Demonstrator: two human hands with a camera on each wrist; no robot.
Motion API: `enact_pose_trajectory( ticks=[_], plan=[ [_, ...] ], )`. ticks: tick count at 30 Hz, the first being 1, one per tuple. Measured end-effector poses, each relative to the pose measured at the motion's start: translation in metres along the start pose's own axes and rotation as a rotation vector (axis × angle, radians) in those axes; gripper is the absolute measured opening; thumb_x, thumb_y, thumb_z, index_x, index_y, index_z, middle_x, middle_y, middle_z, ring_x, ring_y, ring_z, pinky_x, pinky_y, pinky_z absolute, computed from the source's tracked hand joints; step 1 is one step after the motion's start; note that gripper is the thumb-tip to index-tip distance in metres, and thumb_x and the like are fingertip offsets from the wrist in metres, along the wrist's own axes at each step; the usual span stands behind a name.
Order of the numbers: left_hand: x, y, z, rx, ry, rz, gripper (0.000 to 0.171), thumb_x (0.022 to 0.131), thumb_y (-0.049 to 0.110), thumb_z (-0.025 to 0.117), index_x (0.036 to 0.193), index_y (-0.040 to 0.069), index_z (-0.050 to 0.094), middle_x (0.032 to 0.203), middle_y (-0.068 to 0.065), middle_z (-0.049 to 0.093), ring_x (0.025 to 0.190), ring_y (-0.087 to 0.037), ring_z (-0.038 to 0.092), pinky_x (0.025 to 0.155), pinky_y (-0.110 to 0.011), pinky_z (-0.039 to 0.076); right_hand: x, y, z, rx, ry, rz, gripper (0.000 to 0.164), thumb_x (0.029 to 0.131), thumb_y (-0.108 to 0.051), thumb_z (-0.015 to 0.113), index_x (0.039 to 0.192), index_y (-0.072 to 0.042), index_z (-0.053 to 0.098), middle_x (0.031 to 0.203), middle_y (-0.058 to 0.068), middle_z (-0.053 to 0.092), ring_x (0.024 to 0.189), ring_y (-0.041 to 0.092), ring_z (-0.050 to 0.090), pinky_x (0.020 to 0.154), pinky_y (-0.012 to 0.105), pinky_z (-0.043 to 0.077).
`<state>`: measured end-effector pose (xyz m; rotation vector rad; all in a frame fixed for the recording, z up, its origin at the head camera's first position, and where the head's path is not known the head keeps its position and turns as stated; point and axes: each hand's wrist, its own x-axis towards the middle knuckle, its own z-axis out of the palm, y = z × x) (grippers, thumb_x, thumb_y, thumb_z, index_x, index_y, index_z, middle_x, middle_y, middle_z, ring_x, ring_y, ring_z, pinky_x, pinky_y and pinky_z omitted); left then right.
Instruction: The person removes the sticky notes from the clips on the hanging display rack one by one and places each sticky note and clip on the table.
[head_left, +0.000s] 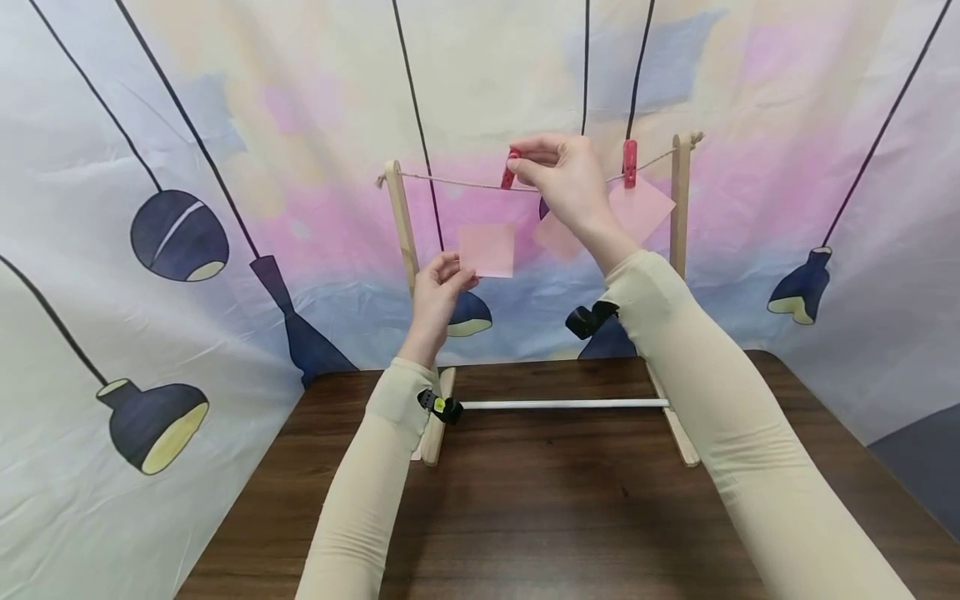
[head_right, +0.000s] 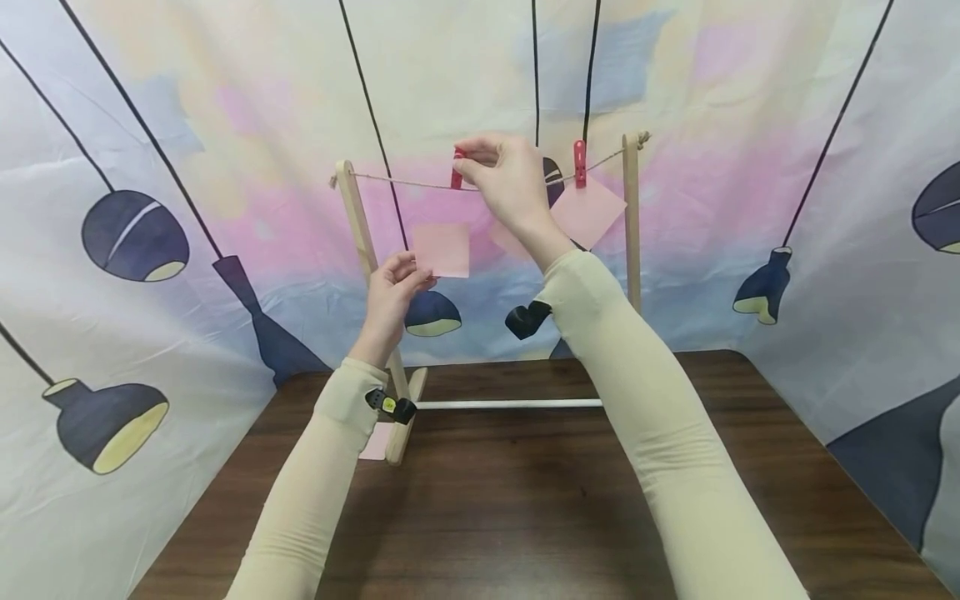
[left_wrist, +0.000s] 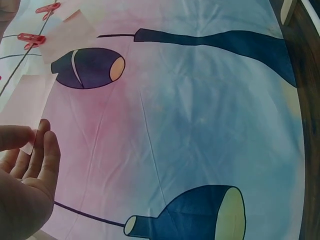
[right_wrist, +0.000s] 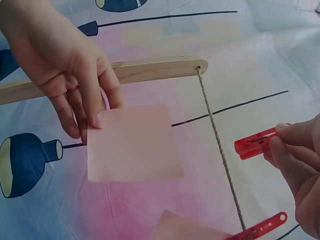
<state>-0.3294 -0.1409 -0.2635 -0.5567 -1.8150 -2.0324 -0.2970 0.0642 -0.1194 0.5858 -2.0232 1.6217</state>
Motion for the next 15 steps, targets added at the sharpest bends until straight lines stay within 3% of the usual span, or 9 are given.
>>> enact_pose_trajectory(
  ticks=[6, 11, 15],
  plan=[
    [-0.007, 0.005, -0.007, 0.002, 0.01, 0.012, 0.013, 0.096, -0.002, 0.065, 0.109, -0.002, 0.061, 0.087, 0.005, 0.07, 0.076, -0.013, 0.068, 0.083, -0.034, 0.058, -0.014, 0.001, -0.012, 0.08, -0.033, 0.014, 0.036, 0.092, -0.013, 0.076, 0.126, -0.003, 0.069, 0.118, 0.011, 0.071, 0.105, 0.019, 0.07, 0.091, 0.027, 0.055],
    [-0.012, 0.008, -0.014, 0.028, 0.007, 0.009, 0.017, 0.097, 0.0, 0.065, 0.113, -0.003, 0.06, 0.088, 0.006, 0.07, 0.076, -0.012, 0.068, 0.089, -0.044, 0.057, -0.029, -0.002, -0.025, 0.092, -0.049, 0.041, 0.043, 0.089, -0.024, 0.08, 0.127, -0.008, 0.069, 0.118, 0.008, 0.071, 0.107, 0.02, 0.069, 0.092, 0.028, 0.055],
    [-0.016, 0.009, -0.021, 0.03, -0.001, 0.018, 0.016, 0.097, 0.001, 0.065, 0.111, -0.005, 0.062, 0.088, 0.005, 0.07, 0.078, -0.013, 0.068, 0.085, -0.037, 0.058, -0.041, -0.004, -0.031, -0.001, -0.071, 0.023, 0.047, 0.088, -0.032, 0.081, 0.13, -0.014, 0.069, 0.118, 0.005, 0.071, 0.108, 0.013, 0.068, 0.095, 0.029, 0.053]
  ],
)
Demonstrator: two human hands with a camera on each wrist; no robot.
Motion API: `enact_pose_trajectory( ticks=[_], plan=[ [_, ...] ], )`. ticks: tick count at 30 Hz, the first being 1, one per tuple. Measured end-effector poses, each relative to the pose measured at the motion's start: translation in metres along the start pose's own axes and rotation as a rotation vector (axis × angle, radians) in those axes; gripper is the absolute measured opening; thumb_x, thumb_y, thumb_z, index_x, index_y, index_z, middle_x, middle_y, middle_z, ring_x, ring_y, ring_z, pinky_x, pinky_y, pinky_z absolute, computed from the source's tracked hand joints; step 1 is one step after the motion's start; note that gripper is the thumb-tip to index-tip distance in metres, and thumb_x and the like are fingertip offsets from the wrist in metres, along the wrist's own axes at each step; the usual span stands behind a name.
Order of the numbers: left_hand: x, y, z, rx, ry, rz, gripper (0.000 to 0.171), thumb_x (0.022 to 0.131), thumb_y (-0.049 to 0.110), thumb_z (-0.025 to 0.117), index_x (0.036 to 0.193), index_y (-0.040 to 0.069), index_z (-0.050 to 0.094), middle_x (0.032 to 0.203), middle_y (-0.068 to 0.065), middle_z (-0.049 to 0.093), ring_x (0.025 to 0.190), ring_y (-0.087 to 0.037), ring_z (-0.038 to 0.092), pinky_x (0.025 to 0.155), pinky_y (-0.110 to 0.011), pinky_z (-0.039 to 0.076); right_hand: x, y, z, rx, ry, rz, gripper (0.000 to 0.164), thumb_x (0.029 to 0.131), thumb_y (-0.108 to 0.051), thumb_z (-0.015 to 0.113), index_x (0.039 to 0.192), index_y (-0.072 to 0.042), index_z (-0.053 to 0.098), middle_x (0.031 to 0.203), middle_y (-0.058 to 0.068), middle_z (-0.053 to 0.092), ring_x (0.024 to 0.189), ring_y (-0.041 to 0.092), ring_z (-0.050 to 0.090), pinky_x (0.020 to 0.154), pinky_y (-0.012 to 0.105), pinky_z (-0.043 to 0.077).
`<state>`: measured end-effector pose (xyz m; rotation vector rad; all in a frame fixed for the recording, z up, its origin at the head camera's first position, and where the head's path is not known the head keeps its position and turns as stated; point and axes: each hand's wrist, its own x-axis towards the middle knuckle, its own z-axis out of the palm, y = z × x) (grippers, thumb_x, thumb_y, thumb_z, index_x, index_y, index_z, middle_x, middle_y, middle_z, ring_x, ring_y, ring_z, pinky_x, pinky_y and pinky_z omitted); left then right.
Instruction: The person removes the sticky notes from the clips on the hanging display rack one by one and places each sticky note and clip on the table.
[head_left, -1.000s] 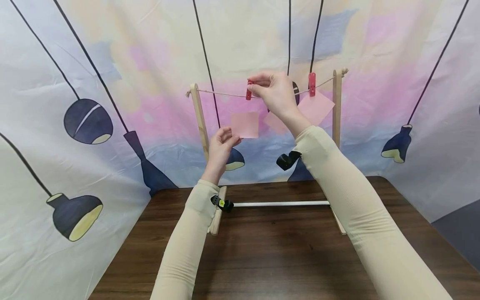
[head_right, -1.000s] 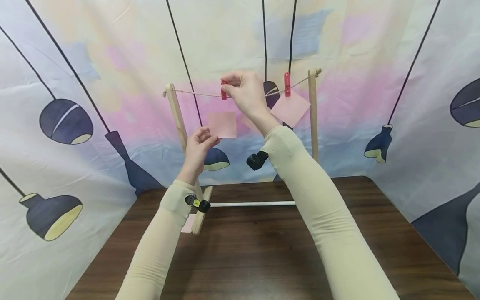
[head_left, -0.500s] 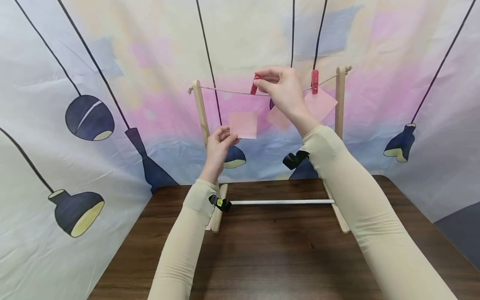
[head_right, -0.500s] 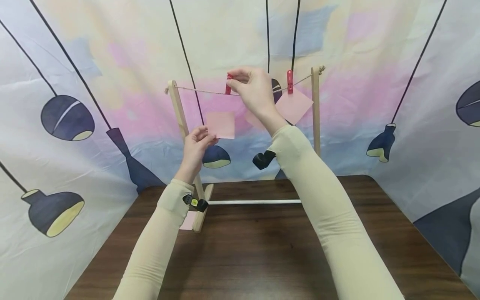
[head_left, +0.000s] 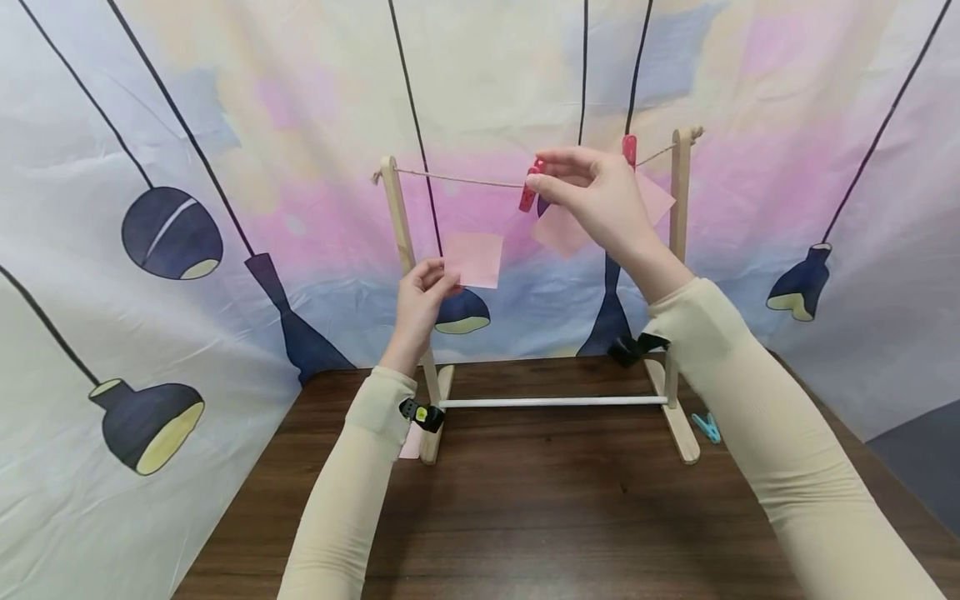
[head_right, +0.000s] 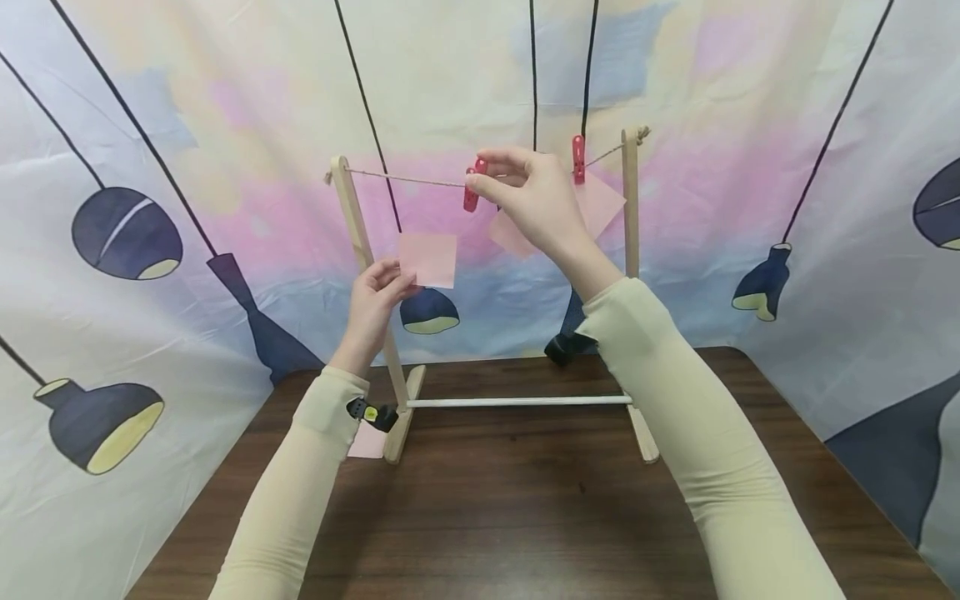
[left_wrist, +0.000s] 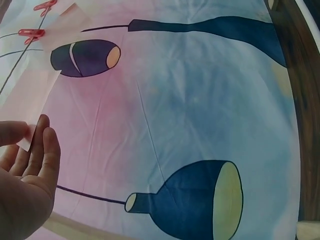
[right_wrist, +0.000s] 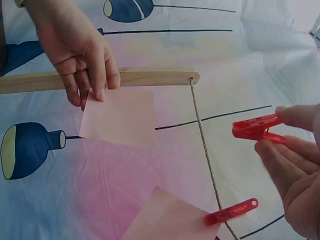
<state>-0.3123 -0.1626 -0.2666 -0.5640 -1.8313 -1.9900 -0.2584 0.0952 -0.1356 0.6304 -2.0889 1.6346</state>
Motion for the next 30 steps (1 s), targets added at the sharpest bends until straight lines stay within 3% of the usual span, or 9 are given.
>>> enact_pose_trajectory(
  ticks=[3, 9, 12, 18, 23, 30],
  plan=[
    [-0.003, 0.0, -0.005, -0.007, -0.004, 0.003, 0.013, 0.097, 0.001, 0.065, 0.11, -0.004, 0.063, 0.088, 0.005, 0.071, 0.078, -0.012, 0.068, 0.081, -0.031, 0.059, -0.011, 0.001, -0.004, -0.061, -0.002, -0.021, 0.047, 0.089, -0.035, 0.079, 0.131, -0.019, 0.068, 0.118, 0.003, 0.07, 0.107, 0.011, 0.068, 0.093, 0.03, 0.052],
    [-0.01, 0.001, -0.016, 0.044, -0.02, 0.002, 0.015, 0.098, 0.002, 0.064, 0.111, -0.006, 0.062, 0.09, 0.006, 0.071, 0.079, -0.013, 0.069, 0.089, -0.044, 0.057, -0.031, 0.005, -0.016, -0.098, -0.009, -0.052, 0.044, 0.091, -0.032, 0.076, 0.132, -0.019, 0.068, 0.117, 0.002, 0.067, 0.105, 0.01, 0.066, 0.089, 0.028, 0.049],
    [-0.013, 0.003, -0.024, 0.061, -0.012, 0.007, 0.012, 0.097, 0.003, 0.065, 0.107, -0.004, 0.063, 0.089, 0.007, 0.071, 0.078, -0.012, 0.069, 0.085, -0.037, 0.059, -0.038, 0.01, -0.023, -0.113, 0.0, -0.06, 0.043, 0.092, -0.031, 0.076, 0.132, -0.018, 0.068, 0.117, 0.002, 0.065, 0.104, 0.011, 0.067, 0.089, 0.028, 0.049],
    [-0.021, 0.006, -0.041, 0.074, -0.014, 0.004, 0.012, 0.098, 0.004, 0.065, 0.108, -0.003, 0.064, 0.092, 0.005, 0.071, 0.08, -0.012, 0.07, 0.081, -0.03, 0.059, -0.051, 0.027, -0.04, -0.138, 0.02, -0.039, 0.042, 0.094, -0.031, 0.074, 0.134, -0.02, 0.066, 0.122, 0.002, 0.065, 0.105, 0.01, 0.066, 0.092, 0.029, 0.05],
    [-0.027, 0.01, -0.055, 0.123, -0.023, 0.003, 0.021, 0.099, 0.007, 0.065, 0.115, -0.006, 0.063, 0.097, 0.003, 0.071, 0.084, -0.013, 0.07, 0.082, -0.03, 0.059, -0.063, 0.036, -0.056, -0.182, 0.049, 0.001, 0.046, 0.094, -0.034, 0.073, 0.137, -0.022, 0.064, 0.121, 0.001, 0.067, 0.103, 0.008, 0.066, 0.085, 0.025, 0.049],
    [-0.037, 0.014, -0.084, 0.167, -0.002, -0.001, 0.022, 0.099, 0.015, 0.067, 0.113, -0.001, 0.064, 0.102, 0.001, 0.069, 0.089, -0.013, 0.069, 0.085, -0.028, 0.058, -0.08, 0.048, -0.078, -0.228, 0.086, 0.024, 0.049, 0.096, -0.032, 0.071, 0.141, -0.015, 0.061, 0.116, -0.003, 0.068, 0.099, 0.005, 0.065, 0.081, 0.017, 0.049]
  ],
)
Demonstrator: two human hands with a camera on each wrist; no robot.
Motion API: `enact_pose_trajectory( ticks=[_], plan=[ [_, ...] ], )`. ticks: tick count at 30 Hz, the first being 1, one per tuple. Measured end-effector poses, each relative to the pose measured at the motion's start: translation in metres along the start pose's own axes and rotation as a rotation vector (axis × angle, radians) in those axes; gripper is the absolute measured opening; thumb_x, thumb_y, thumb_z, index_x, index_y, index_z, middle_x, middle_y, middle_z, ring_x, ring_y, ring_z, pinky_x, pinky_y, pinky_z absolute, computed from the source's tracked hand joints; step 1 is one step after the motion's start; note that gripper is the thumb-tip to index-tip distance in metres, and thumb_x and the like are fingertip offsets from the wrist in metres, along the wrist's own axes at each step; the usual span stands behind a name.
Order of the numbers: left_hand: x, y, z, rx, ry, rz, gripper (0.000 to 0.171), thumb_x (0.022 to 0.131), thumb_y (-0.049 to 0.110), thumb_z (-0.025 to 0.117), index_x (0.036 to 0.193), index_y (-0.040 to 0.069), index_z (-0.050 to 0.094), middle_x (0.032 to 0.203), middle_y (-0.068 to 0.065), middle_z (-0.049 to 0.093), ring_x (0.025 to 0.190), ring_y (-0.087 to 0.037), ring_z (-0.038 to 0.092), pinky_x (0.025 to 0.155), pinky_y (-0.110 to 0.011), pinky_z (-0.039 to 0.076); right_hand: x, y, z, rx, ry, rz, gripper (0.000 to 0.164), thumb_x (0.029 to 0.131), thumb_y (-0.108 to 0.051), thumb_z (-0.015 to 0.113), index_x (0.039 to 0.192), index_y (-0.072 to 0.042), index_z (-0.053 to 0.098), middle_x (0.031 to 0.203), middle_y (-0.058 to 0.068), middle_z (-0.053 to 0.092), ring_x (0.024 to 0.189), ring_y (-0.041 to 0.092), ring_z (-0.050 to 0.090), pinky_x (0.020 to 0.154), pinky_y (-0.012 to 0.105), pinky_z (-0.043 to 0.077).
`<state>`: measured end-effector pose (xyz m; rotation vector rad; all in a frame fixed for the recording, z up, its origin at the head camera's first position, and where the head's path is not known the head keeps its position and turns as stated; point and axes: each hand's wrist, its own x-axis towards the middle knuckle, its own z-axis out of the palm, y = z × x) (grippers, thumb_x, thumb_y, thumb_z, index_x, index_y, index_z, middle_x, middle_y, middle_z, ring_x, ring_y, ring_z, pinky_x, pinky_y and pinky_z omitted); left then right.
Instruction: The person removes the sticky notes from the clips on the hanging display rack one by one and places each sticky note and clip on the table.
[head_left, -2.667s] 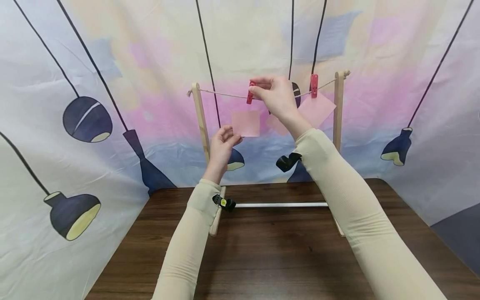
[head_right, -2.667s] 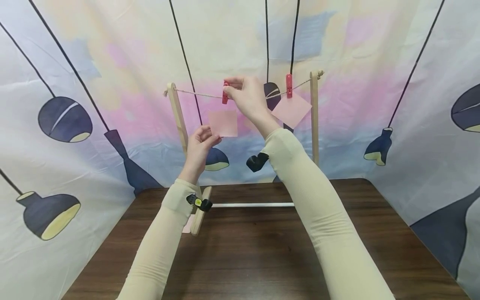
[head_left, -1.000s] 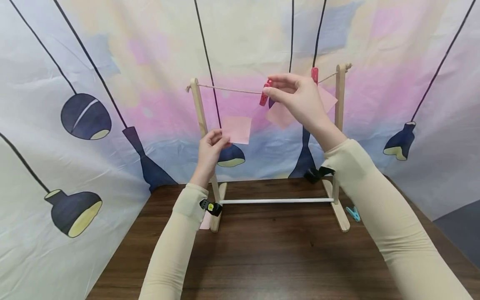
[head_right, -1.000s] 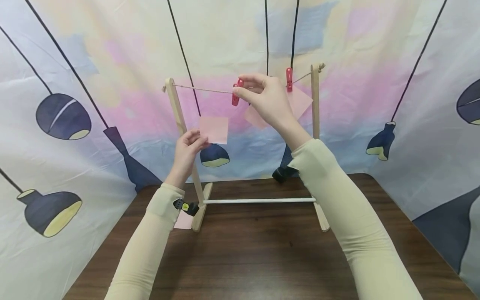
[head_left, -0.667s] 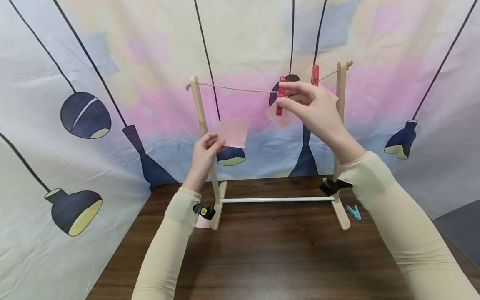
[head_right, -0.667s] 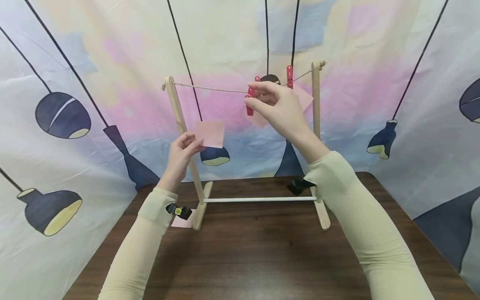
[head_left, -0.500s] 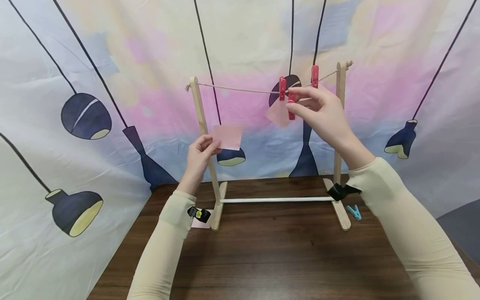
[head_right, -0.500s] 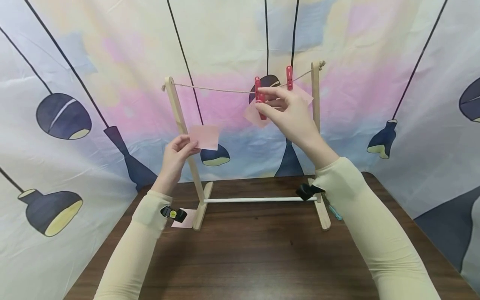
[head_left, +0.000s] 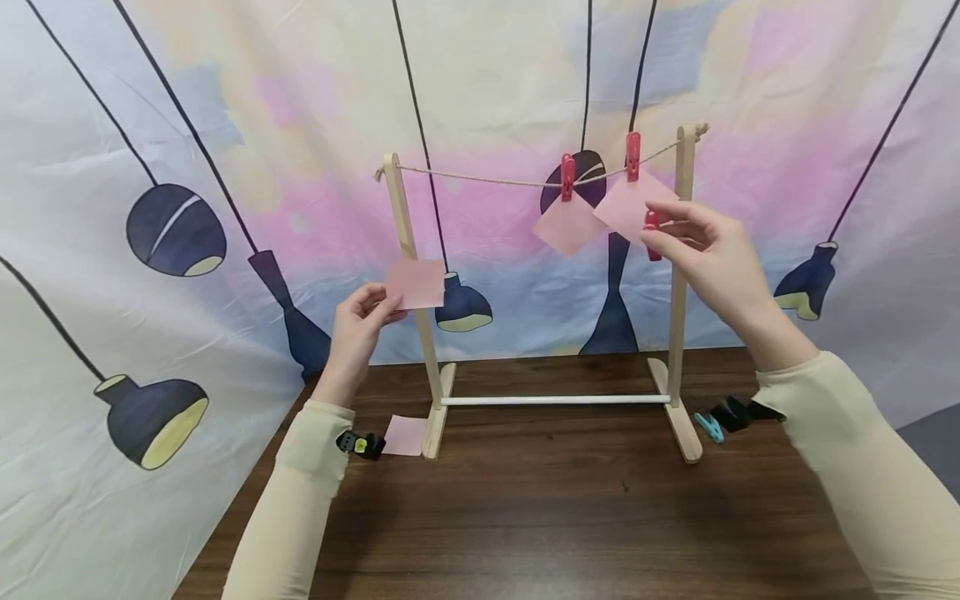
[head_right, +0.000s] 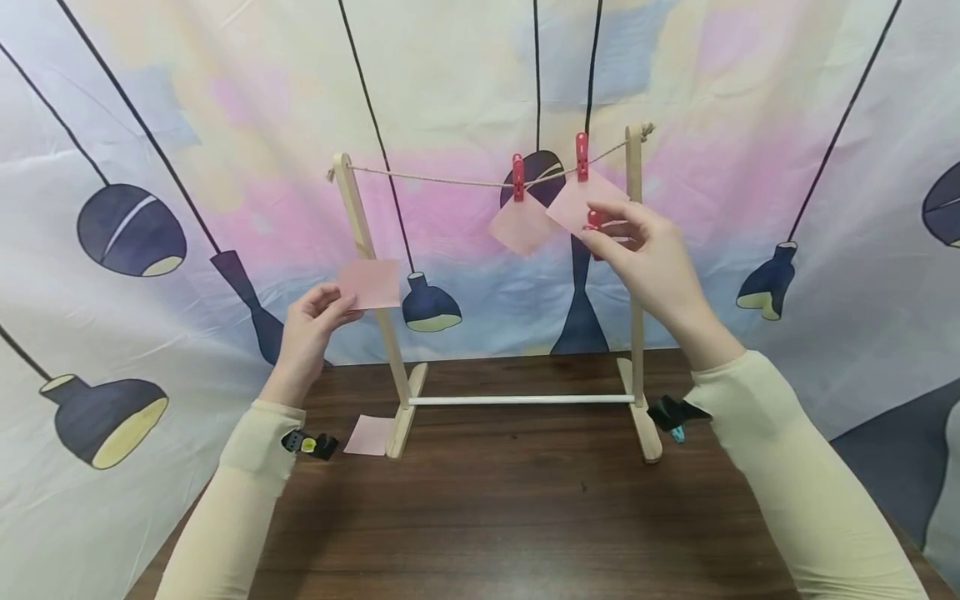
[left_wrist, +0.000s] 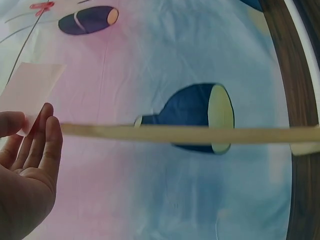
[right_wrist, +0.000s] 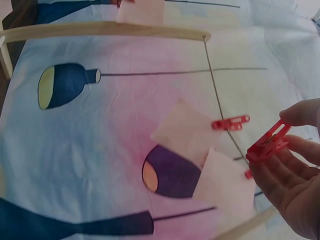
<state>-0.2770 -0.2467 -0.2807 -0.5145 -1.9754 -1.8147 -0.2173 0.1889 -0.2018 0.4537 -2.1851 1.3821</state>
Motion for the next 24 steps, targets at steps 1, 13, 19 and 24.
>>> enact_pose_trajectory(
  ticks=[1, 13, 19, 24],
  plan=[
    [-0.001, -0.001, -0.004, -0.001, 0.007, 0.004, 0.022, 0.099, 0.014, 0.067, 0.113, -0.002, 0.064, 0.102, 0.0, 0.069, 0.089, -0.012, 0.069, 0.084, -0.028, 0.058, -0.002, 0.003, -0.003, -0.008, 0.001, 0.003, 0.049, 0.096, -0.031, 0.071, 0.141, -0.015, 0.06, 0.115, -0.003, 0.068, 0.098, 0.004, 0.065, 0.081, 0.016, 0.05],
    [-0.018, -0.012, -0.048, 0.026, 0.107, -0.031, 0.016, 0.098, 0.01, 0.066, 0.109, -0.002, 0.065, 0.095, 0.003, 0.069, 0.081, -0.007, 0.067, 0.078, -0.022, 0.058, -0.02, 0.036, -0.028, -0.073, 0.044, 0.075, 0.049, 0.096, -0.033, 0.071, 0.141, -0.016, 0.06, 0.114, -0.01, 0.066, 0.092, 0.0, 0.067, 0.078, 0.014, 0.047],
    [-0.026, -0.013, -0.068, 0.036, 0.141, -0.07, 0.016, 0.097, 0.01, 0.068, 0.108, -0.002, 0.065, 0.093, 0.006, 0.07, 0.079, -0.007, 0.066, 0.076, -0.019, 0.057, -0.034, 0.054, -0.039, -0.093, 0.073, 0.121, 0.047, 0.096, -0.035, 0.07, 0.14, -0.02, 0.062, 0.108, -0.017, 0.066, 0.09, -0.004, 0.065, 0.074, 0.011, 0.046],
    [-0.033, -0.015, -0.082, 0.08, 0.179, -0.105, 0.018, 0.097, 0.011, 0.069, 0.109, -0.002, 0.067, 0.092, 0.009, 0.071, 0.078, -0.006, 0.066, 0.074, -0.017, 0.055, -0.046, 0.068, -0.048, -0.143, 0.099, 0.159, 0.048, 0.096, -0.038, 0.069, 0.139, -0.018, 0.062, 0.099, -0.025, 0.066, 0.087, -0.005, 0.063, 0.066, 0.02, 0.039]
  ],
)
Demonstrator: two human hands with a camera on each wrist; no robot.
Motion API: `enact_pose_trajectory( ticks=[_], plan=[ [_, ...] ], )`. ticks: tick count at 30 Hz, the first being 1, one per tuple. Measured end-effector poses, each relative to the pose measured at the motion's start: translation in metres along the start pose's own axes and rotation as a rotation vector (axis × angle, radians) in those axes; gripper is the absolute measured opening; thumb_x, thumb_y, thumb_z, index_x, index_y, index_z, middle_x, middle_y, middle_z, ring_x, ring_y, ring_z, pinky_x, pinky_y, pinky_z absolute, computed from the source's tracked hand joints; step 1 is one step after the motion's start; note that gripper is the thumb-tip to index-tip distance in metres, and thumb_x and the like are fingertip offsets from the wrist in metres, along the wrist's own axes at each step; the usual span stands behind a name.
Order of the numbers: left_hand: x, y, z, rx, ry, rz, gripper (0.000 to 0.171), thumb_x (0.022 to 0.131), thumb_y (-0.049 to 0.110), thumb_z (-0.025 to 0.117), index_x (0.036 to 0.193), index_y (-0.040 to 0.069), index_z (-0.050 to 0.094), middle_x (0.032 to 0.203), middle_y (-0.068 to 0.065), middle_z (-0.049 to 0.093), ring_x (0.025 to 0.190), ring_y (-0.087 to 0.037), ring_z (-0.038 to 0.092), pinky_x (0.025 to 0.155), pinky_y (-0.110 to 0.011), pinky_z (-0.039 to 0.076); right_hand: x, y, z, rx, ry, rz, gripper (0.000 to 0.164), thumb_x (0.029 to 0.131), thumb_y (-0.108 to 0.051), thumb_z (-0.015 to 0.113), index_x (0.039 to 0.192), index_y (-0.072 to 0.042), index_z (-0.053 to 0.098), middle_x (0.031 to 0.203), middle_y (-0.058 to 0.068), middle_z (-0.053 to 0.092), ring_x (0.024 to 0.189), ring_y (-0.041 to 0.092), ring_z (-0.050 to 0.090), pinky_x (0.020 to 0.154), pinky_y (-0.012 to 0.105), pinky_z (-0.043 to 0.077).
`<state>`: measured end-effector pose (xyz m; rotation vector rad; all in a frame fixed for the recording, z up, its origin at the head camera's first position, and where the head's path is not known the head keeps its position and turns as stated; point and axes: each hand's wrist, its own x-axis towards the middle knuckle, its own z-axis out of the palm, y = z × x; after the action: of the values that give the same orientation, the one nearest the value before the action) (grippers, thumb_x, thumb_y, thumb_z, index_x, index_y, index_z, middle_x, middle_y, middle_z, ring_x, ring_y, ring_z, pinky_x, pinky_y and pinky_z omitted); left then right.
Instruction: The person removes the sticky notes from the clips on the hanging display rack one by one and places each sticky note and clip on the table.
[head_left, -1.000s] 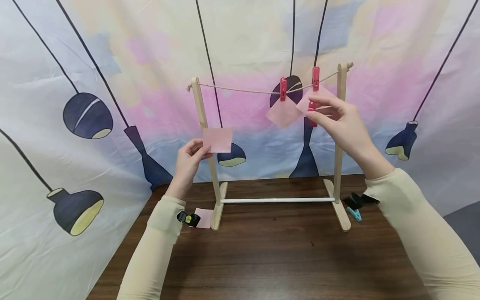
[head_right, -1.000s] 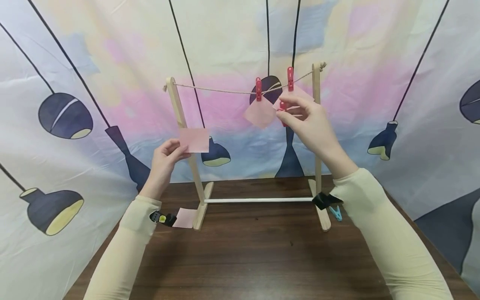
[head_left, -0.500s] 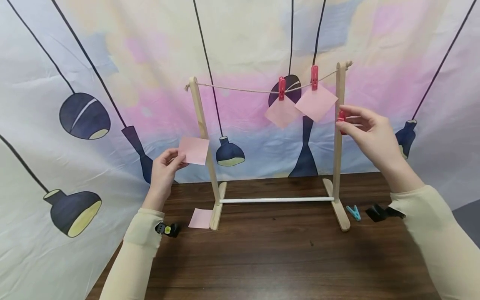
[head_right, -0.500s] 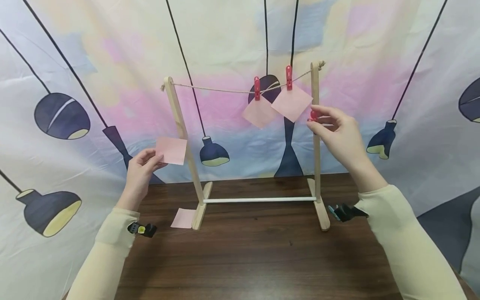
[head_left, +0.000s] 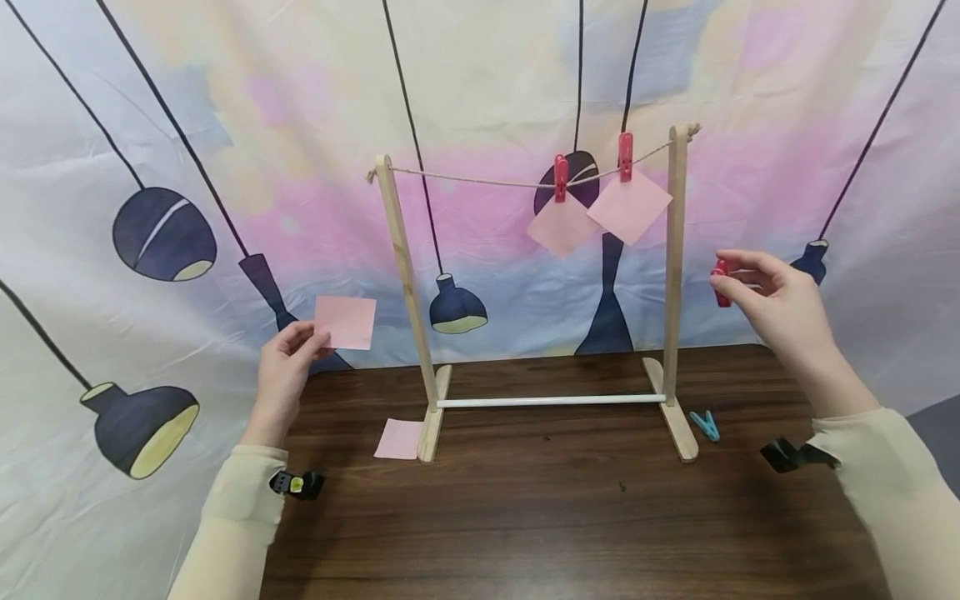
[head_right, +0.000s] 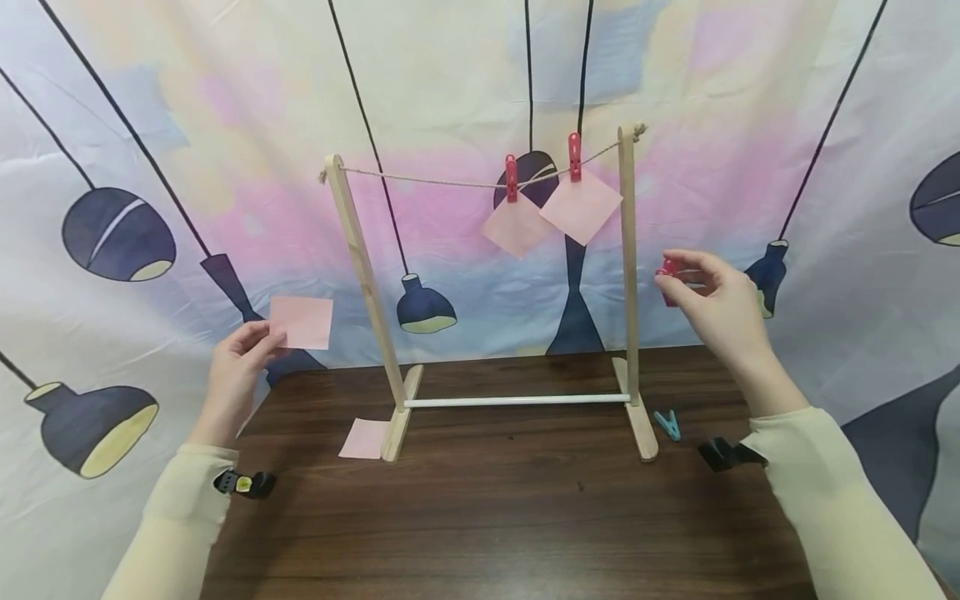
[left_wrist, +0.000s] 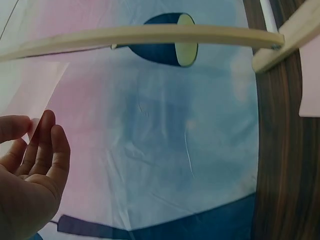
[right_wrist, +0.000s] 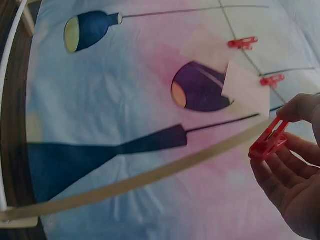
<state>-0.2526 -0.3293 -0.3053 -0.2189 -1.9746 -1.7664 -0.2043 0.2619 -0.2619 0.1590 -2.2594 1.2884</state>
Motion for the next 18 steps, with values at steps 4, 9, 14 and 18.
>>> enact_pose_trajectory(
  ticks=[4, 9, 14, 18],
  plan=[
    [-0.005, -0.003, -0.01, 0.014, 0.034, -0.017, 0.02, 0.097, 0.009, 0.068, 0.11, -0.006, 0.065, 0.088, 0.009, 0.071, 0.074, -0.005, 0.066, 0.073, -0.016, 0.055, -0.006, 0.013, -0.006, -0.044, 0.026, 0.003, 0.047, 0.097, -0.037, 0.068, 0.138, -0.014, 0.062, 0.094, -0.028, 0.063, 0.085, -0.006, 0.06, 0.059, 0.023, 0.038],
    [-0.013, -0.008, -0.02, 0.025, 0.049, -0.045, 0.022, 0.098, 0.006, 0.066, 0.112, -0.011, 0.063, 0.085, 0.009, 0.071, 0.072, -0.005, 0.067, 0.072, -0.018, 0.057, -0.011, 0.03, -0.014, -0.077, 0.02, 0.019, 0.048, 0.098, -0.038, 0.066, 0.138, -0.011, 0.06, 0.093, -0.031, 0.06, 0.079, -0.009, 0.056, 0.055, 0.025, 0.036],
    [-0.021, -0.013, -0.037, 0.068, 0.056, -0.071, 0.025, 0.098, 0.007, 0.066, 0.115, -0.01, 0.061, 0.087, 0.01, 0.07, 0.074, -0.005, 0.067, 0.073, -0.016, 0.056, -0.018, 0.047, -0.021, -0.135, -0.002, 0.04, 0.055, 0.099, -0.041, 0.063, 0.145, -0.011, 0.054, 0.101, -0.028, 0.054, 0.088, -0.019, 0.051, 0.062, 0.014, 0.039],
    [-0.026, -0.016, -0.047, 0.082, 0.06, -0.089, 0.021, 0.098, 0.009, 0.066, 0.113, -0.006, 0.062, 0.087, 0.01, 0.069, 0.075, -0.005, 0.067, 0.072, -0.016, 0.056, -0.024, 0.058, -0.028, -0.152, -0.001, 0.076, 0.06, 0.099, -0.042, 0.064, 0.149, -0.014, 0.05, 0.105, -0.028, 0.051, 0.093, -0.02, 0.046, 0.069, 0.004, 0.038]
  ],
)
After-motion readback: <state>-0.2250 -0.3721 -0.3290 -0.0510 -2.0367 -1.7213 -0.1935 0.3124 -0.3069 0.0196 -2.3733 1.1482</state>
